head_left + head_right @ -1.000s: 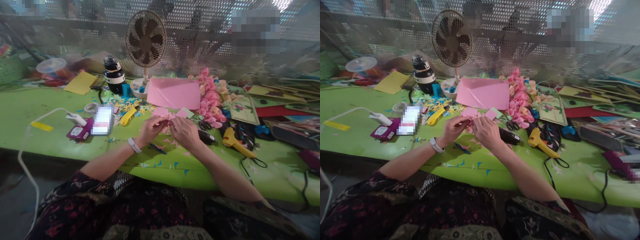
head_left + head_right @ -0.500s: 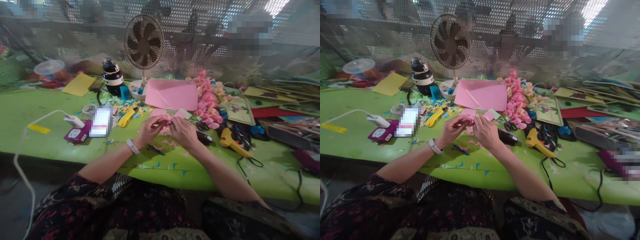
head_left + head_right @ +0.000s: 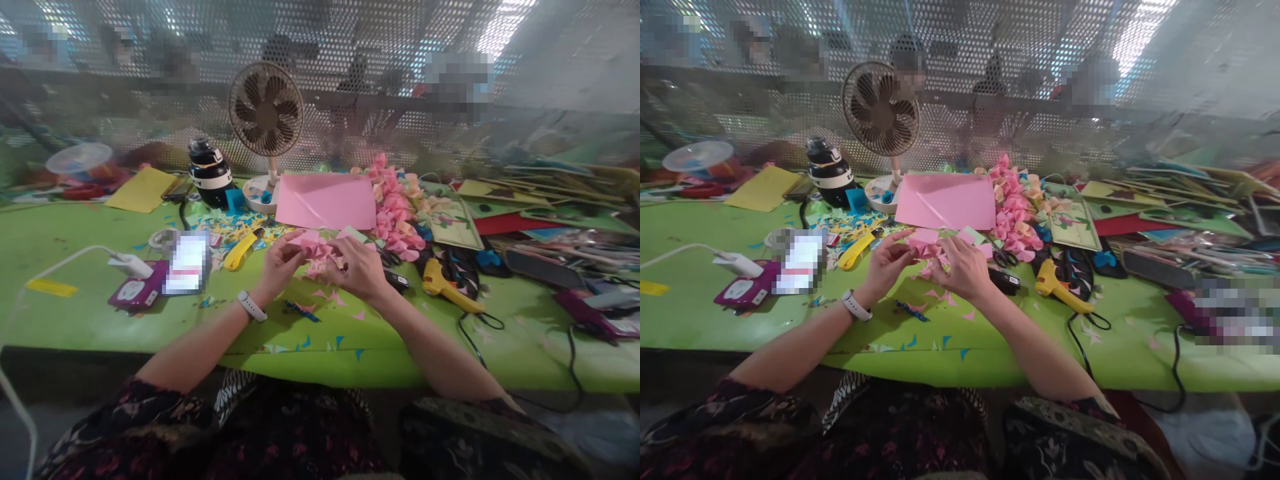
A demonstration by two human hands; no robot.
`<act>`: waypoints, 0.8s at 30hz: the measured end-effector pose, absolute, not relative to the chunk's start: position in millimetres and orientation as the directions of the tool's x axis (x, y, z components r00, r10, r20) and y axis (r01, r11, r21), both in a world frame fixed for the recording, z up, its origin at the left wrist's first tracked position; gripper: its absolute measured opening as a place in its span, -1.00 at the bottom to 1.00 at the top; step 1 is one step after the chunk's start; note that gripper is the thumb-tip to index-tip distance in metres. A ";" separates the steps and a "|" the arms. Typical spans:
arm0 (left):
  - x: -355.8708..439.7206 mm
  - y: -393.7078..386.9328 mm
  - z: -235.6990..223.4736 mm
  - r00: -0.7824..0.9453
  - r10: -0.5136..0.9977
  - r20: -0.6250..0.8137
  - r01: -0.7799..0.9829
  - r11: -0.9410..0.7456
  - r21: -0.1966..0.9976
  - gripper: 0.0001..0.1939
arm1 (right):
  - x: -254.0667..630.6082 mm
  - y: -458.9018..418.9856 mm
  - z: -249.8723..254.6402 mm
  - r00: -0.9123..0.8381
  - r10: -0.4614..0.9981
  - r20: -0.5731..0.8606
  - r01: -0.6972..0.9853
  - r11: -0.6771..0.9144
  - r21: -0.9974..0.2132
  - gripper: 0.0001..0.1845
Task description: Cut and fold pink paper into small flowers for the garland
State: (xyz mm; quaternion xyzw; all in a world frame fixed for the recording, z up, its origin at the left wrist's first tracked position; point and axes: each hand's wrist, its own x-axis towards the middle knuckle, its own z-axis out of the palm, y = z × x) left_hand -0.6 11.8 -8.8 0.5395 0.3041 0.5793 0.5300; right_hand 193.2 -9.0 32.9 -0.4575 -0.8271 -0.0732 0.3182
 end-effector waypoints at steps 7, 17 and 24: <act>-3.3 12.5 -5.1 0.185 0.946 0.266 -0.316 -0.199 0.928 -0.46 | 199.7 -1.6 41.6 -0.264 0.829 0.493 0.644 0.532 -0.549 -0.81; -0.5 9.4 -8.5 0.061 0.875 0.481 -0.090 -0.475 0.875 -0.57 | 192.7 -0.6 37.7 -0.394 0.916 0.080 0.312 0.215 -0.926 -0.70; -6.0 7.8 -2.7 0.128 0.630 0.766 0.306 -0.760 0.574 -0.83 | 186.5 2.1 30.1 -0.321 0.936 0.143 0.083 0.179 -0.980 -0.62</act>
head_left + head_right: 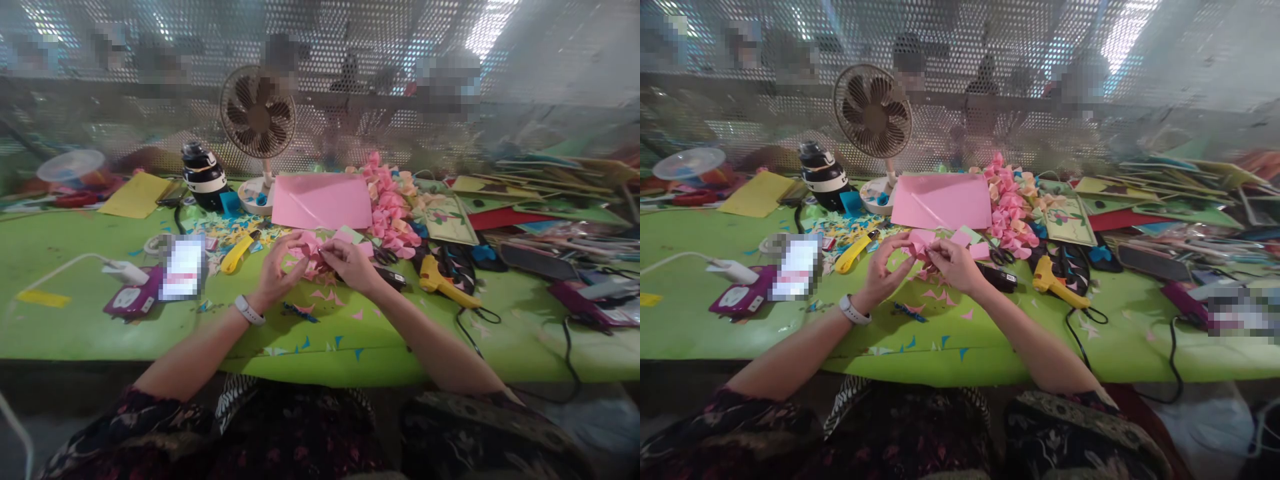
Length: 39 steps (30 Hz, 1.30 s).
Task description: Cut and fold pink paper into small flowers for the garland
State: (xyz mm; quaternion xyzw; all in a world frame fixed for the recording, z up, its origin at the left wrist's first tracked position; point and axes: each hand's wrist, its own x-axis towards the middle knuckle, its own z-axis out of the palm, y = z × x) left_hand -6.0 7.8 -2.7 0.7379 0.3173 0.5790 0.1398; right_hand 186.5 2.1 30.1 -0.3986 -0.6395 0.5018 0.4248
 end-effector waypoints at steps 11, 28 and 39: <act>-8.6 11.2 -5.6 0.105 0.623 0.775 0.307 -0.761 0.571 -0.90 | 184.5 -5.0 27.3 -0.332 0.938 0.105 0.145 0.160 -0.976 -0.71; -10.8 11.6 3.7 0.022 0.813 0.582 -0.041 -0.581 0.813 -0.78 | 186.4 -2.9 41.1 -0.290 0.956 -0.039 -0.027 -0.049 -0.998 -0.87; -3.4 13.3 -2.9 0.084 0.902 0.424 -0.160 -0.408 0.899 -0.65 | 184.8 -2.5 39.5 -0.295 0.947 -0.125 -0.109 -0.164 -0.980 -0.89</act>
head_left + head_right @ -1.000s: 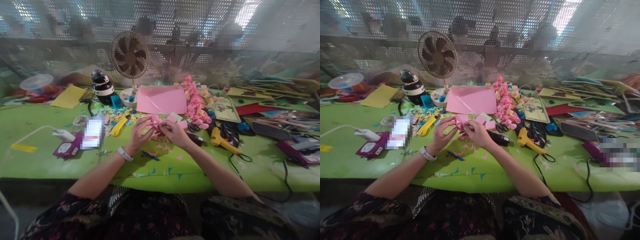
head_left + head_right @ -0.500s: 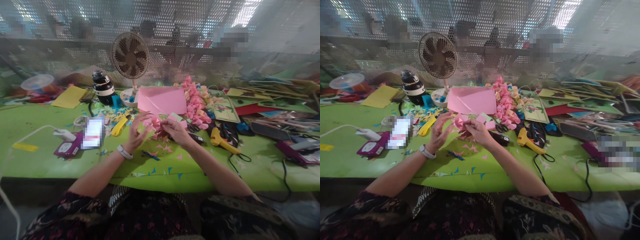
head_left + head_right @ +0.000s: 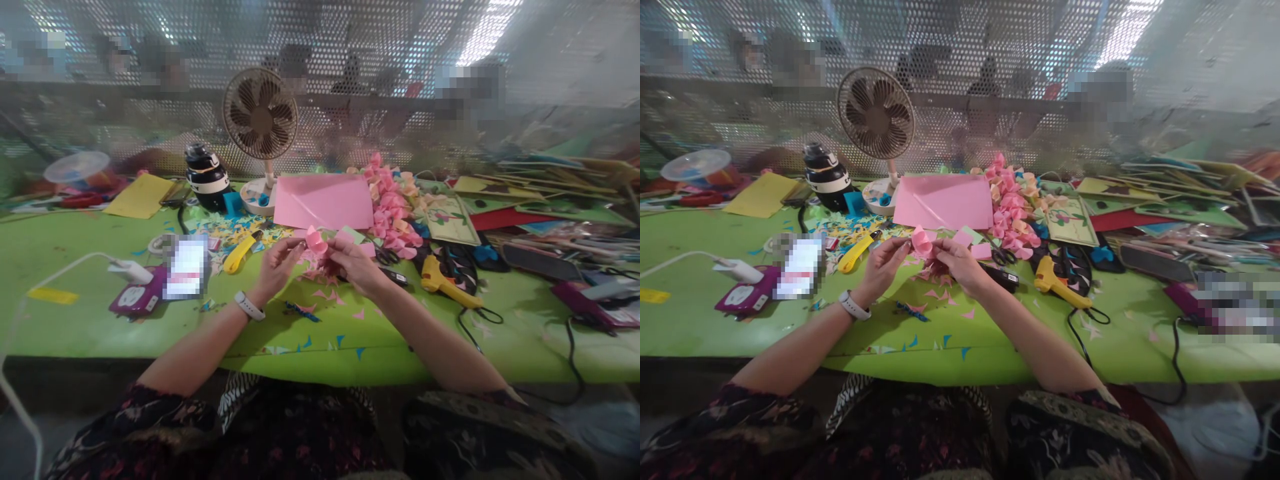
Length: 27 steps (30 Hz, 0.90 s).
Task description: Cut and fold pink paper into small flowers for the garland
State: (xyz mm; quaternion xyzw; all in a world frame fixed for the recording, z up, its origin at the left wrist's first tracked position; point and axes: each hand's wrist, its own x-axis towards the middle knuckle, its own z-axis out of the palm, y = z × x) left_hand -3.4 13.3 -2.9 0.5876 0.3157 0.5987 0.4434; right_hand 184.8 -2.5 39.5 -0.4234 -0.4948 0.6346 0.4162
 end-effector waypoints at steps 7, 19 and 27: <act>-4.7 17.7 -3.1 0.055 0.921 0.386 -0.239 -0.364 0.900 -0.68 | 185.6 -2.5 40.4 -0.372 0.922 -0.109 -0.075 -0.147 -0.986 -0.75; -9.7 19.4 0.1 0.119 0.948 0.295 -0.304 -0.248 0.920 -0.64 | 196.2 3.5 40.9 -0.402 0.914 -0.062 0.065 -0.039 -0.997 -0.72; -14.7 17.0 6.2 0.257 0.937 0.238 -0.189 -0.193 0.963 -0.73 | 203.2 5.6 44.6 -0.430 0.897 -0.101 0.152 -0.038 -0.988 -0.70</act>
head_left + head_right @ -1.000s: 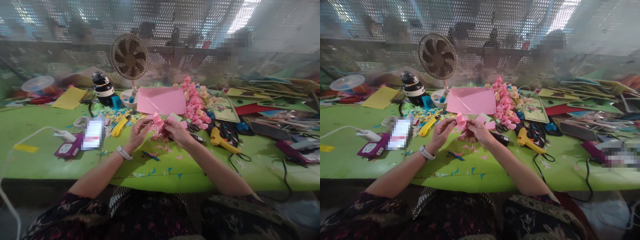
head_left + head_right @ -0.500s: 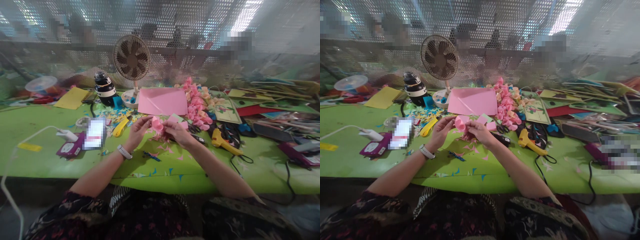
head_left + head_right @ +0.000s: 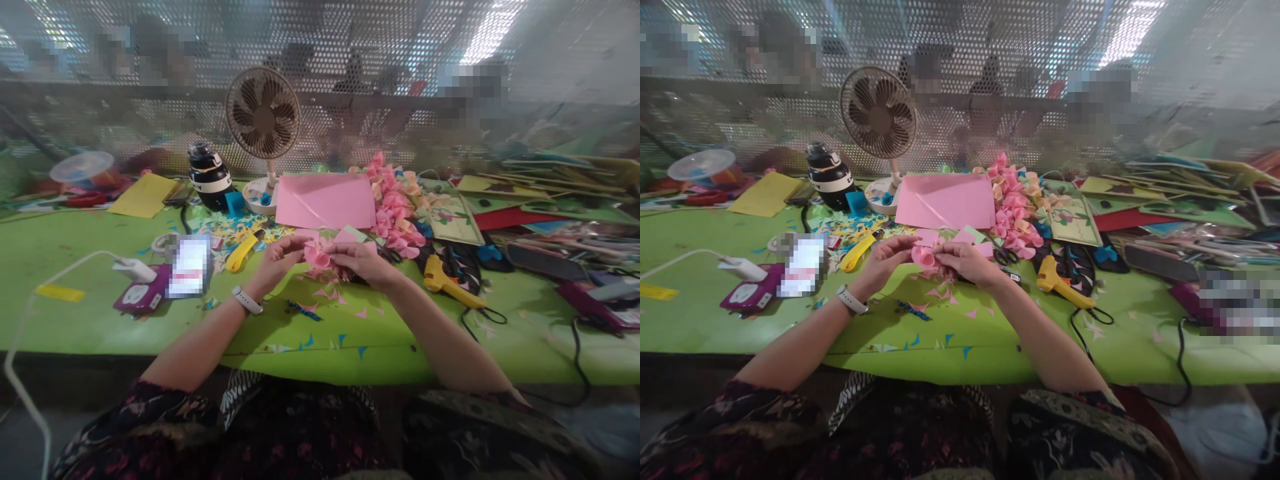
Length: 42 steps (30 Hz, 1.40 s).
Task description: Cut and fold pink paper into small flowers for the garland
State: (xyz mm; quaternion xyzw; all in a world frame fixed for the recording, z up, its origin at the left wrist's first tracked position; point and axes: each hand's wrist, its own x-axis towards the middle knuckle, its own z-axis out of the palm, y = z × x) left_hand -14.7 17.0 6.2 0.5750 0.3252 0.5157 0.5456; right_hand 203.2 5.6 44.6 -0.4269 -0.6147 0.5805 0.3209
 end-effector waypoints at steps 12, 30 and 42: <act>-13.8 14.5 2.4 0.392 0.898 0.202 -0.084 -0.184 0.979 -0.67 | 202.6 5.1 47.8 -0.391 0.918 -0.070 0.162 -0.006 -0.987 -0.79; -15.0 20.0 -2.9 0.334 0.931 0.149 -0.210 -0.081 0.974 -0.54 | 206.6 5.1 47.5 -0.413 0.910 0.015 -0.076 -0.019 -0.997 -0.67; -15.0 17.1 -1.1 0.346 0.928 0.136 -0.156 -0.086 0.984 -0.55 | 206.0 5.0 45.1 -0.411 0.911 0.033 -0.062 0.008 -0.998 -0.76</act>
